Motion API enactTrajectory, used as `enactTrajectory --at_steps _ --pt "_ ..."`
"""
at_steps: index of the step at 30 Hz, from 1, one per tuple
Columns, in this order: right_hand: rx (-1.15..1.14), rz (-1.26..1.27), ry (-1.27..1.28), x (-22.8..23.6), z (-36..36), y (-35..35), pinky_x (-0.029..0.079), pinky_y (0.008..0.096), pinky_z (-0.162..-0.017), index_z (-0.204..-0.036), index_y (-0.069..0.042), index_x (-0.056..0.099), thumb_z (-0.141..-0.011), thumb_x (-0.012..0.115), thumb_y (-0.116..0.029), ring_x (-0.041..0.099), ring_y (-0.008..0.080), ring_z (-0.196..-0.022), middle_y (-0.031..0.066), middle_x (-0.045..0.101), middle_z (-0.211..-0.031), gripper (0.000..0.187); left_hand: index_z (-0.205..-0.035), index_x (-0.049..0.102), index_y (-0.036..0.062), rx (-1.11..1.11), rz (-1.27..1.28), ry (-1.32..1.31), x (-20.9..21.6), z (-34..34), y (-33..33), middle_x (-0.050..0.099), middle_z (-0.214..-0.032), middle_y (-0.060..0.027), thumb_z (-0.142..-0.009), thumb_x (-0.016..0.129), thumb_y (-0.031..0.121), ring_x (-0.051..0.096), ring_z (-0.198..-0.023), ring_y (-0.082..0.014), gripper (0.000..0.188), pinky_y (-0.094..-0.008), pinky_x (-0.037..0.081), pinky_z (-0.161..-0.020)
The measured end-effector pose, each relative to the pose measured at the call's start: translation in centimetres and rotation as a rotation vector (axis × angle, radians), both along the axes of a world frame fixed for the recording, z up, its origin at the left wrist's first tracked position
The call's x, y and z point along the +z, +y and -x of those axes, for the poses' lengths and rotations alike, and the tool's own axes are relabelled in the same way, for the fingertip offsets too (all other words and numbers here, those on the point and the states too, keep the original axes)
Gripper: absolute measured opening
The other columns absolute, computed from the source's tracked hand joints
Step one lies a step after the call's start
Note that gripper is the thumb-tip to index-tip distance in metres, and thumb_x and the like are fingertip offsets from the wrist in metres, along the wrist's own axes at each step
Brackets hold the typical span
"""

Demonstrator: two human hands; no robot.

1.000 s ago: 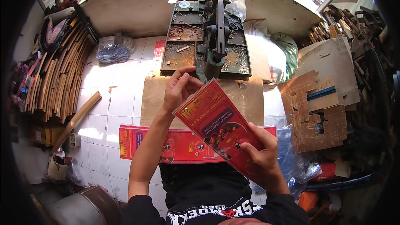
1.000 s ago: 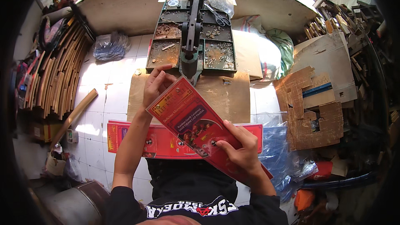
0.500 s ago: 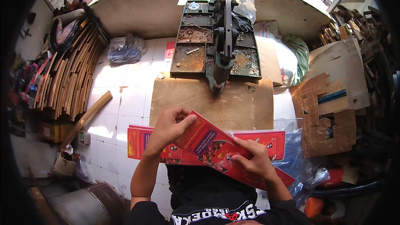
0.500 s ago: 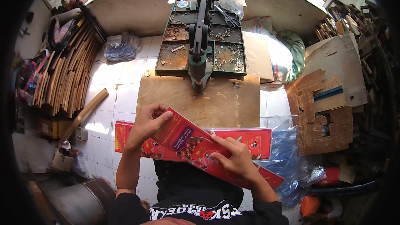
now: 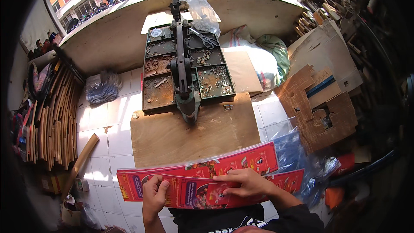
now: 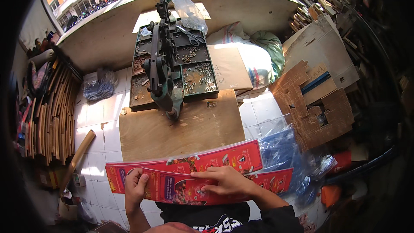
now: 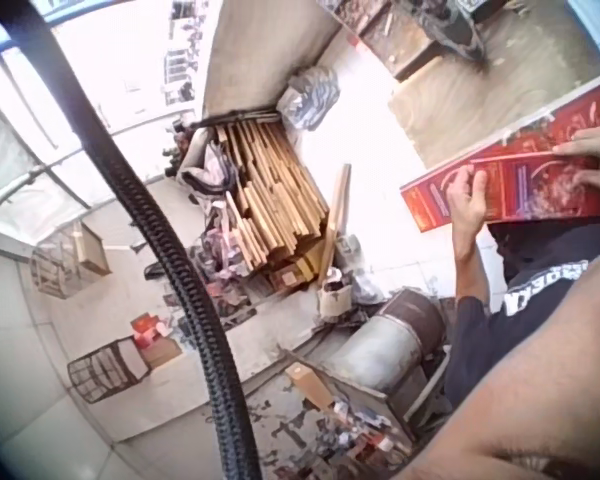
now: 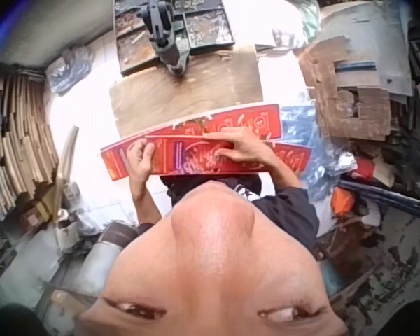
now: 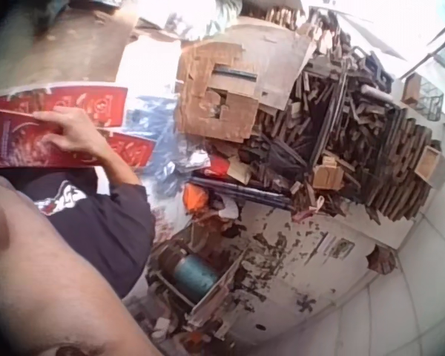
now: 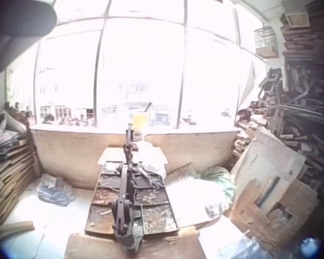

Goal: The person picks up a stack of cardboard pieces, separates one, and aligns it against a guide on a workshop table while folding part of it.

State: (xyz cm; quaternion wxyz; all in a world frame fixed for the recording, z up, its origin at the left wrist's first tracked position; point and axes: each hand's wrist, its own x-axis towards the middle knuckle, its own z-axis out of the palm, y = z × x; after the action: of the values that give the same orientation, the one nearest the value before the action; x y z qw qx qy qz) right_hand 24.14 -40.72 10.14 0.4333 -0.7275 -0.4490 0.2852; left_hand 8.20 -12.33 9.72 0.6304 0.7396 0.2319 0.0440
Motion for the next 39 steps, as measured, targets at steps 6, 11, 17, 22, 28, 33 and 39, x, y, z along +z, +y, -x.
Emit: enactTrajectory --at_steps 6,11,17,22,28,33,39 --pt "0.07 0.112 0.003 0.3 0.0 -0.9 0.052 0.0408 -0.066 -0.135 -0.025 0.059 -0.084 0.073 -0.027 0.065 0.0303 -0.077 0.0113 0.064 -0.087 0.053 -0.092 0.061 -0.0022 0.16 0.169 0.031 -0.1 1.6 -2.4 0.064 -0.078 -0.002 -0.095 0.06 0.008 0.055 -0.069 -0.0052 0.01 -0.0218 0.044 -0.062" --pt "0.121 0.105 -0.03 -0.1 -0.6 -1.7 0.052 0.0393 -0.064 -0.135 -0.026 0.059 -0.084 0.073 -0.028 0.065 0.0286 -0.076 0.0094 0.063 -0.084 0.053 -0.091 0.059 -0.0005 0.094 0.132 0.079 1.1 3.0 -3.1 0.061 -0.077 -0.0002 -0.091 0.061 0.008 0.053 -0.07 -0.0048 0.009 -0.0216 0.041 -0.064" --pt "0.18 0.148 -0.124 0.1 -0.9 -1.4 0.05 0.0387 -0.058 -0.135 -0.027 0.058 -0.085 0.072 -0.027 0.064 0.026 -0.071 0.0068 0.061 -0.08 0.051 -0.088 0.059 -0.0004 0.057 0.065 0.207 -0.9 4.0 -2.6 0.059 -0.077 0.0009 -0.089 0.061 0.008 0.051 -0.069 -0.0046 0.009 -0.0226 0.039 -0.062" --pt "0.199 0.138 -0.232 1.1 -2.3 -1.2 0.049 0.0374 -0.055 -0.134 -0.027 0.058 -0.083 0.072 -0.026 0.063 0.0263 -0.067 0.0059 0.059 -0.083 0.053 -0.09 0.059 -0.0018 0.177 0.085 0.039 -1.2 2.7 -4.0 0.058 -0.072 0.0021 -0.09 0.06 0.006 0.048 -0.061 -0.0025 0.007 -0.0202 0.035 -0.055" --pt "0.161 0.108 -0.264 1.9 -2.6 -1.7 0.05 0.0372 -0.054 -0.135 -0.027 0.057 -0.083 0.072 -0.027 0.063 0.0254 -0.066 0.0056 0.059 -0.083 0.054 -0.093 0.059 -0.0003 0.191 0.175 0.015 -1.0 1.9 -3.9 0.058 -0.075 0.0019 -0.091 0.062 0.006 0.049 -0.065 -0.0035 0.007 -0.0203 0.037 -0.059" --pt "0.133 0.119 -0.269 1.7 -2.1 -1.9 0.051 0.0373 -0.054 -0.136 -0.028 0.057 -0.084 0.072 -0.028 0.063 0.0248 -0.066 0.0051 0.06 -0.082 0.055 -0.093 0.059 0.0003 0.247 0.151 -0.047 -1.5 1.3 -4.5 0.06 -0.08 0.0006 -0.092 0.061 0.007 0.051 -0.071 -0.0043 0.007 -0.0213 0.04 -0.065" --pt "0.112 0.099 -0.378 1.1 -1.4 -1.2 0.05 0.0363 -0.05 -0.13 -0.027 0.062 -0.078 0.078 -0.026 0.062 0.0238 -0.061 0.0044 0.059 -0.079 0.054 -0.093 0.059 -0.0009 0.321 0.07 -0.05 -1.7 1.6 -5.2 0.061 -0.081 -0.0014 -0.093 0.057 0.009 0.053 -0.074 -0.0072 0.01 -0.0235 0.043 -0.07"
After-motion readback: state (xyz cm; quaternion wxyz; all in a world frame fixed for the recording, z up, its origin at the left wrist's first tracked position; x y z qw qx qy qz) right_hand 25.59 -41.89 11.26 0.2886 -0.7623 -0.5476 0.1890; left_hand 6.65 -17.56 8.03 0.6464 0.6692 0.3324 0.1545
